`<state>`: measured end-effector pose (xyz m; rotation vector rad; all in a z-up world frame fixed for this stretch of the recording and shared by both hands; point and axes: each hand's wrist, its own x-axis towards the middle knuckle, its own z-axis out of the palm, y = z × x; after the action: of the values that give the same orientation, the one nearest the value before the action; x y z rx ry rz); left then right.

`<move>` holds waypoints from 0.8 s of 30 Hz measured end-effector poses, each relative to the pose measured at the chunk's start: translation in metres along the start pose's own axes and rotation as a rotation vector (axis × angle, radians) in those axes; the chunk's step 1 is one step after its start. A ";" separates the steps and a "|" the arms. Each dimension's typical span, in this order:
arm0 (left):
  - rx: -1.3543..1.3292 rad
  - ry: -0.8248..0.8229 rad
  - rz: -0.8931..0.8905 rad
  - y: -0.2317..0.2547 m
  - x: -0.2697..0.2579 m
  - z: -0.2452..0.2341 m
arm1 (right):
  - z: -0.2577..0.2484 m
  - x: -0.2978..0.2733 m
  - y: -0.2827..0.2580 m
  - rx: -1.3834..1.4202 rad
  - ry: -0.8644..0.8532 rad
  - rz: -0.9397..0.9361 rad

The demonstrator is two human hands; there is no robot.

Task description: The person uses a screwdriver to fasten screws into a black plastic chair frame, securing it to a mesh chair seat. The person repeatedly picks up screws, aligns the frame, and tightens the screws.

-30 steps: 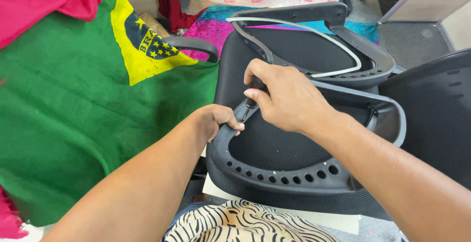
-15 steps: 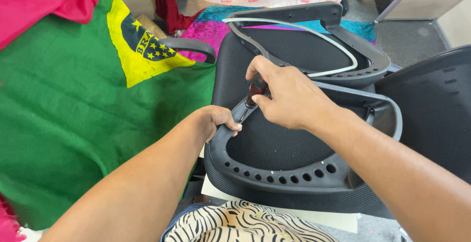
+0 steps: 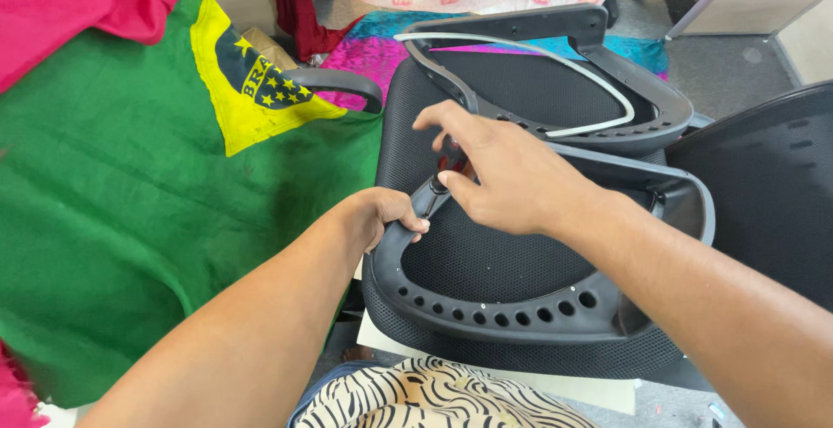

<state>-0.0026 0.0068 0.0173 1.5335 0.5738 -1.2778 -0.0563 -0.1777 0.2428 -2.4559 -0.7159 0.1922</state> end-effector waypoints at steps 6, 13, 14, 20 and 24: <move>-0.031 -0.019 -0.022 -0.002 0.014 -0.002 | 0.005 0.008 -0.001 -0.027 0.054 -0.024; -0.023 -0.004 -0.017 -0.001 0.011 -0.001 | 0.009 0.012 0.000 -0.266 0.145 0.199; -0.025 0.012 -0.028 0.000 0.008 -0.001 | 0.010 0.011 -0.002 -0.280 0.125 0.211; -0.069 -0.020 0.019 0.002 -0.003 0.003 | 0.006 -0.001 -0.003 -0.091 0.113 -0.021; -0.065 0.030 -0.017 0.001 -0.004 0.000 | 0.013 -0.005 -0.010 -0.096 0.109 -0.063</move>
<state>-0.0031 0.0077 0.0208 1.4989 0.6431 -1.2395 -0.0690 -0.1673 0.2372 -2.5080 -0.7688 -0.0005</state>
